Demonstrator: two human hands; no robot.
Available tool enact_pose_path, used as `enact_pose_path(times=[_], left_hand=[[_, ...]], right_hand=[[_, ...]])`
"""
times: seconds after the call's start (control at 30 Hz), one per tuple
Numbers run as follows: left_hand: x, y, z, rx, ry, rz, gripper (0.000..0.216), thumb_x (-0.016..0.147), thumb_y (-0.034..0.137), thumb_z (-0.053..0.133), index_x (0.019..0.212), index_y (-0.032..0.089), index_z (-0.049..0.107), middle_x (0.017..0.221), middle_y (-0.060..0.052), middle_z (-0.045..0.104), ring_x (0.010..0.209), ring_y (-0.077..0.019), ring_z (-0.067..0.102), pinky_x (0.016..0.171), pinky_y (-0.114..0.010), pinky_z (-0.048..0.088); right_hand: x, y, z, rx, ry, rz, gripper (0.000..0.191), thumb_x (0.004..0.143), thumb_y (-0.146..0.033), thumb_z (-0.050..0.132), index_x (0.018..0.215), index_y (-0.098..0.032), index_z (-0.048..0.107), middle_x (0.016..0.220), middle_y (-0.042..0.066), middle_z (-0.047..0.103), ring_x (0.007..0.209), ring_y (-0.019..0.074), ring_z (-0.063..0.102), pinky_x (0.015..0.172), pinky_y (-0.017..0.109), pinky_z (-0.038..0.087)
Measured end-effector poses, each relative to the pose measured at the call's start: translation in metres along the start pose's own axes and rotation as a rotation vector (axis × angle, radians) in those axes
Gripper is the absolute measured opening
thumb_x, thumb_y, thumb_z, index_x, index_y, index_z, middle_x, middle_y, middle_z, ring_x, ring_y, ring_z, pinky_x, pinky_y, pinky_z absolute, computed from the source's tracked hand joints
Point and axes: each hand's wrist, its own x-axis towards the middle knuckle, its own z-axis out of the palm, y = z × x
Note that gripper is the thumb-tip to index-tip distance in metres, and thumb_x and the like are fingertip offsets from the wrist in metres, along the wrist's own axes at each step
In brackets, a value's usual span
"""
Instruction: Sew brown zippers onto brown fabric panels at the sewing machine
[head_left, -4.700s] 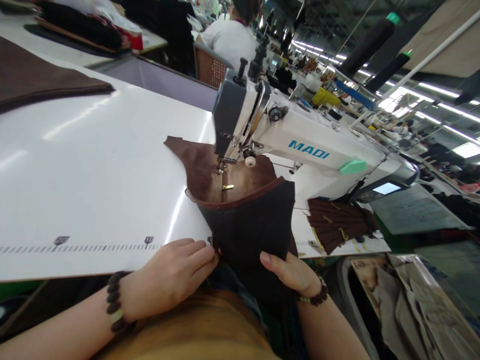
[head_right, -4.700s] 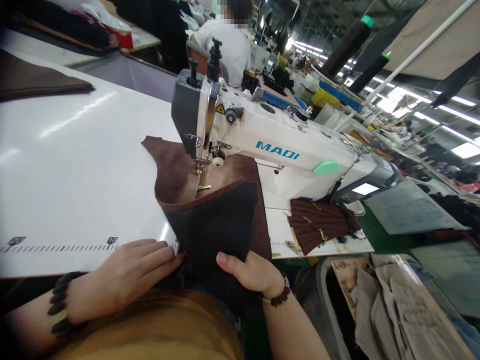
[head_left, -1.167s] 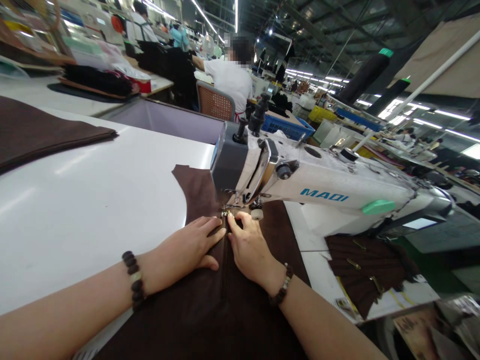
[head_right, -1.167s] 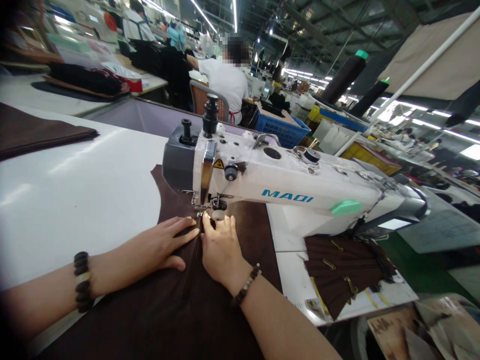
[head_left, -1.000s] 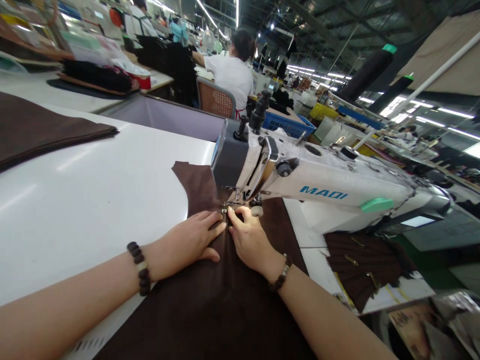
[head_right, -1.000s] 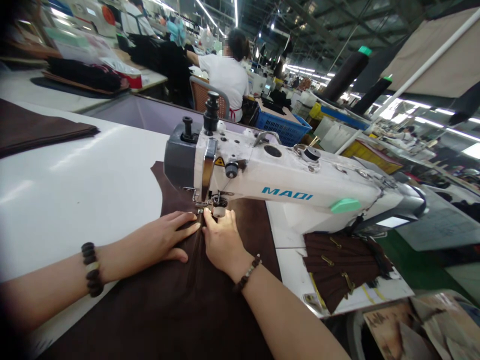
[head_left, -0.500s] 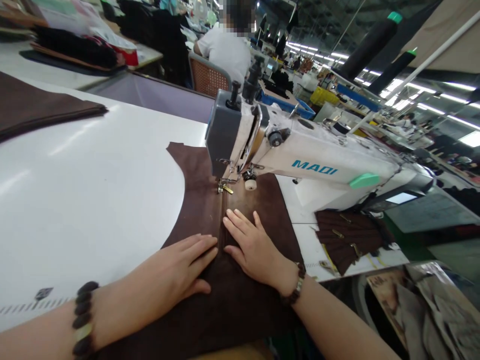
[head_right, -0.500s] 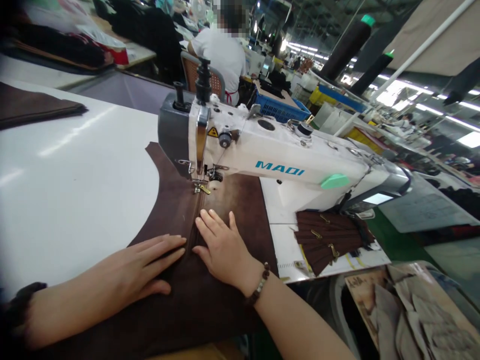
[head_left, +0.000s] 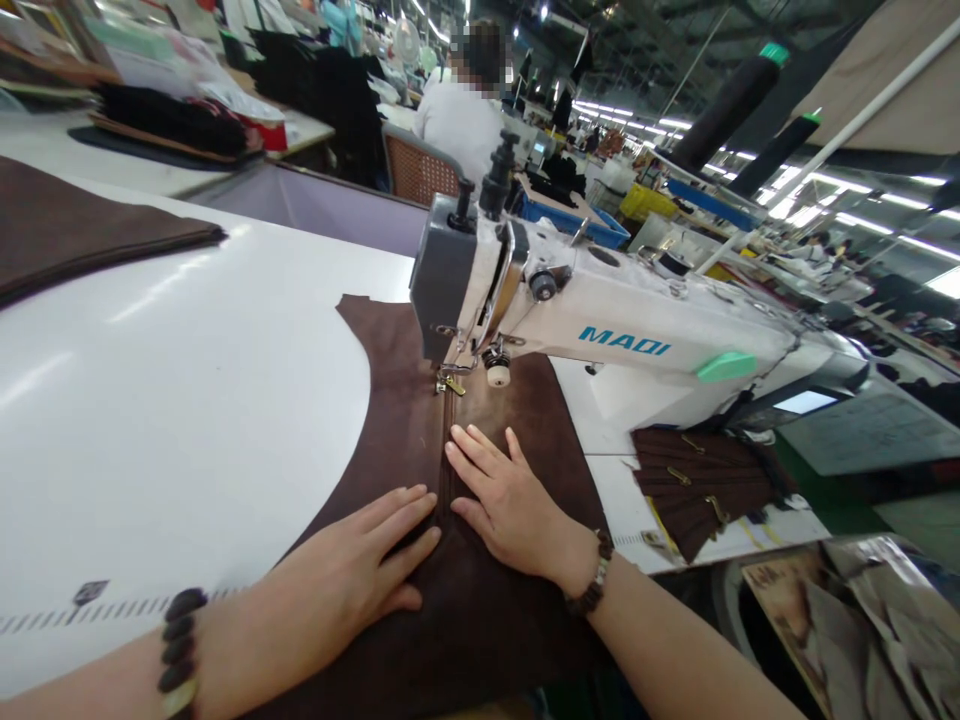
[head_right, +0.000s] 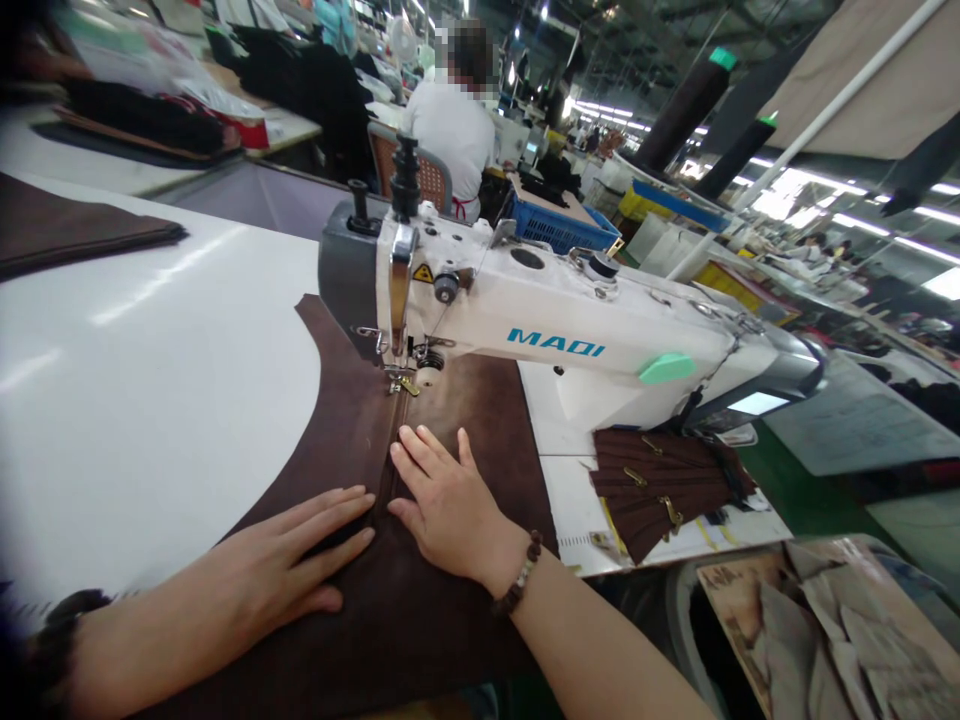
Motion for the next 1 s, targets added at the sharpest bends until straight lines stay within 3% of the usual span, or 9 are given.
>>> enact_pose_path(times=[0.13, 0.4, 0.7, 1.0], left_hand=[[0.0, 0.003, -0.002, 0.071, 0.016, 0.011, 0.038, 0.093, 0.04, 0.051, 0.119, 0.015, 0.063, 0.124, -0.014, 0.062, 0.111, -0.0262, 0.061, 0.095, -0.037, 0.052], [0.002, 0.007, 0.002, 0.072, 0.062, -0.039, 0.035, 0.095, 0.04, 0.046, 0.108, 0.018, 0.069, 0.119, -0.01, 0.066, 0.111, -0.0232, 0.061, 0.096, -0.034, 0.051], [0.002, -0.008, 0.008, 0.003, 0.018, -0.032, 0.036, 0.095, 0.037, 0.047, 0.121, 0.017, 0.062, 0.127, -0.011, 0.06, 0.119, -0.0237, 0.055, 0.103, -0.035, 0.044], [0.014, -0.02, 0.014, 0.055, 0.122, -0.073, 0.039, 0.1, 0.036, 0.035, 0.115, 0.017, 0.065, 0.121, -0.008, 0.065, 0.117, -0.0204, 0.054, 0.104, -0.033, 0.042]], right_hand=[[0.0, -0.001, -0.001, 0.0, 0.0, 0.002, 0.05, 0.097, -0.031, 0.039, 0.143, -0.013, 0.034, 0.153, 0.009, 0.026, 0.142, 0.0213, 0.02, 0.113, 0.059, 0.017], [0.001, -0.002, 0.0, -0.001, 0.011, 0.037, 0.05, 0.096, -0.032, 0.043, 0.143, -0.015, 0.036, 0.153, 0.007, 0.026, 0.142, 0.0222, 0.021, 0.113, 0.059, 0.018], [0.013, 0.004, -0.001, -0.011, 0.038, 0.051, 0.05, 0.095, -0.03, 0.045, 0.142, -0.015, 0.036, 0.151, 0.01, 0.03, 0.141, 0.023, 0.024, 0.113, 0.059, 0.021], [0.032, 0.015, -0.003, -0.038, 0.029, 0.074, 0.051, 0.096, -0.032, 0.044, 0.143, -0.015, 0.034, 0.152, 0.006, 0.028, 0.141, 0.0213, 0.023, 0.113, 0.058, 0.021]])
